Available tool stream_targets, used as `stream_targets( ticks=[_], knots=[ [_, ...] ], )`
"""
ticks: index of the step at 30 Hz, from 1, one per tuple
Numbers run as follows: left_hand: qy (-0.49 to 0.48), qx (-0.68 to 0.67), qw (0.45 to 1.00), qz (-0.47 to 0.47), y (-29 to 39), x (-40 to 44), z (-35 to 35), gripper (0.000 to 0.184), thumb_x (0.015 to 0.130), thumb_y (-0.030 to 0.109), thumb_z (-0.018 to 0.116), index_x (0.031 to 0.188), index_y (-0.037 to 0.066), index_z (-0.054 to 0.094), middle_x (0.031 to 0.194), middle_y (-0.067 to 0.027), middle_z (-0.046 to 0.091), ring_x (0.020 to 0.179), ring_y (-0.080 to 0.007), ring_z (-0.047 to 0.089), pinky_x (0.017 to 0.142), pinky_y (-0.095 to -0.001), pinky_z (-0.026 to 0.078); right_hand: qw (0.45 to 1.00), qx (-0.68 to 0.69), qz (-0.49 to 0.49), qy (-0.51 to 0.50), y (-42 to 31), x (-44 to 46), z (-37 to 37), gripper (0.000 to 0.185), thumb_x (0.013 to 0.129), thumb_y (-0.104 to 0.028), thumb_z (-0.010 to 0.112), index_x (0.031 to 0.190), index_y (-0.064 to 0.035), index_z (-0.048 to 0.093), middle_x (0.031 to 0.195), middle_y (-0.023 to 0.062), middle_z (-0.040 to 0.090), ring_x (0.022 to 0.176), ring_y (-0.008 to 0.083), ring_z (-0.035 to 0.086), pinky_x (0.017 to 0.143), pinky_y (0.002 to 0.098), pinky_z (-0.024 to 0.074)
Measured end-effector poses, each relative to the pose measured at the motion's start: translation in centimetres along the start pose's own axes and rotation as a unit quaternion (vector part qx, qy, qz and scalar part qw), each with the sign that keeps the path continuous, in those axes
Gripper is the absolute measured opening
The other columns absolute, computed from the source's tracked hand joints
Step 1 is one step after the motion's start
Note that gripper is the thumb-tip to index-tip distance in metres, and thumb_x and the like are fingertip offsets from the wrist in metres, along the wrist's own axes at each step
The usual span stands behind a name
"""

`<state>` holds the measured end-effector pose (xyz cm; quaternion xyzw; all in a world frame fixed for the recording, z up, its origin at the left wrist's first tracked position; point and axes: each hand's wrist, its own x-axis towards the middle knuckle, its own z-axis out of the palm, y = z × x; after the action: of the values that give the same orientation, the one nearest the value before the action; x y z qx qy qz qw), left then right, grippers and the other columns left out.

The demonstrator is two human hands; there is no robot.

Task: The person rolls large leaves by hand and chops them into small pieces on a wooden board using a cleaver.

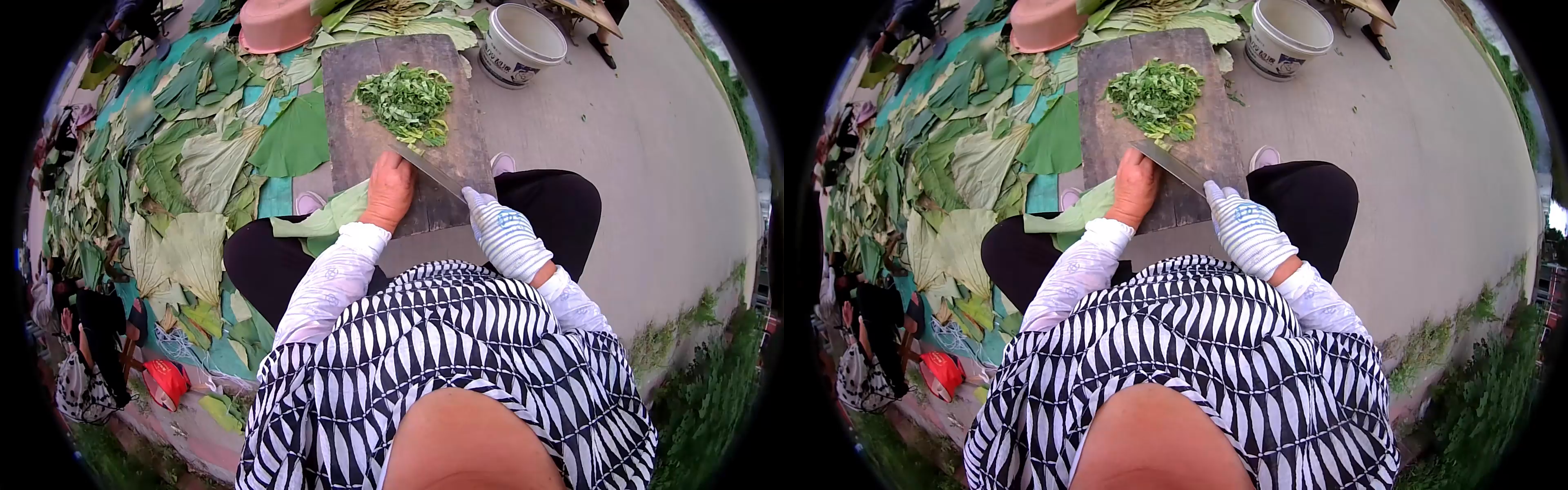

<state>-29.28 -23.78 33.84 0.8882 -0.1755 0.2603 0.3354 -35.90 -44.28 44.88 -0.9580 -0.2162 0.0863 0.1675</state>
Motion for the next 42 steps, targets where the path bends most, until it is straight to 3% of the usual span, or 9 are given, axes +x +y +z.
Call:
stream_targets(
  ticks=[11,17,23,25,29,37,42],
  knots=[
    [-0.012,-0.001,1.000,-0.017,0.1,0.1,0.1,0.015,0.070,0.001,0.059,0.084,0.002,0.058,0.088,-0.0137,0.053,0.082,-0.0341,0.052,0.071,-0.0428,0.045,0.999,-0.017,-0.016,-0.048,0.4,1.3,-0.5,0.042,0.083,-0.002,0.049,0.124,0.0040,0.046,0.101,0.0235,0.061,0.085,0.0361,0.062,0.073,0.0417,0.0515],
    [-0.020,0.017,0.999,-0.019,0.2,0.1,0.0,0.015,0.070,0.001,0.058,0.085,0.001,0.058,0.089,-0.0137,0.053,0.083,-0.0329,0.052,0.073,-0.0419,0.045,0.997,-0.021,-0.078,0.017,2.1,4.4,1.8,0.031,0.084,-0.003,0.050,0.114,0.0032,0.054,0.095,0.0227,0.063,0.084,0.0346,0.064,0.075,0.0407,0.0523],
    [-0.022,0.022,0.999,-0.021,0.3,0.3,-0.2,0.018,0.070,0.001,0.058,0.088,0.001,0.059,0.091,-0.0134,0.054,0.085,-0.0328,0.052,0.075,-0.0413,0.046,0.998,-0.027,-0.060,0.000,0.4,8.2,2.9,0.033,0.085,-0.008,0.051,0.116,0.0016,0.052,0.091,0.0219,0.064,0.080,0.0347,0.064,0.070,0.0433,0.0519],
    [-0.009,0.015,1.000,-0.017,0.2,0.1,-0.1,0.018,0.071,0.002,0.059,0.089,0.001,0.060,0.093,-0.0132,0.055,0.087,-0.0327,0.053,0.076,-0.0409,0.046,0.997,0.002,-0.064,0.043,0.3,8.7,2.7,0.033,0.086,-0.010,0.051,0.118,-0.0005,0.052,0.088,0.0231,0.064,0.077,0.0365,0.064,0.069,0.0452,0.0514],
    [0.001,0.015,1.000,-0.025,0.1,-0.1,0.1,0.020,0.072,0.000,0.062,0.092,0.001,0.061,0.095,-0.0137,0.057,0.088,-0.0333,0.054,0.076,-0.0409,0.047,0.998,0.045,0.023,0.044,0.5,9.2,2.7,0.032,0.087,-0.014,0.053,0.117,-0.0031,0.053,0.084,0.0235,0.064,0.076,0.0387,0.063,0.068,0.0469,0.0505],
    [0.028,0.002,0.999,-0.020,-0.1,-0.2,0.3,0.010,0.071,0.002,0.059,0.082,0.002,0.058,0.087,-0.0144,0.053,0.081,-0.0344,0.051,0.070,-0.0429,0.046,0.998,0.009,-0.045,0.034,-0.5,2.0,0.0,0.030,0.085,-0.007,0.053,0.114,0.0006,0.054,0.092,0.0219,0.063,0.080,0.0347,0.063,0.072,0.0413,0.0517],
    [0.017,-0.002,1.000,-0.019,-0.1,-0.1,0.1,0.011,0.070,0.001,0.059,0.081,0.002,0.056,0.084,-0.0146,0.050,0.079,-0.0345,0.050,0.069,-0.0437,0.045,1.000,0.011,-0.011,-0.016,0.0,-0.6,-0.5,0.029,0.086,-0.004,0.051,0.114,0.0010,0.053,0.092,0.0206,0.062,0.081,0.0348,0.063,0.070,0.0415,0.0518]
  ],
)
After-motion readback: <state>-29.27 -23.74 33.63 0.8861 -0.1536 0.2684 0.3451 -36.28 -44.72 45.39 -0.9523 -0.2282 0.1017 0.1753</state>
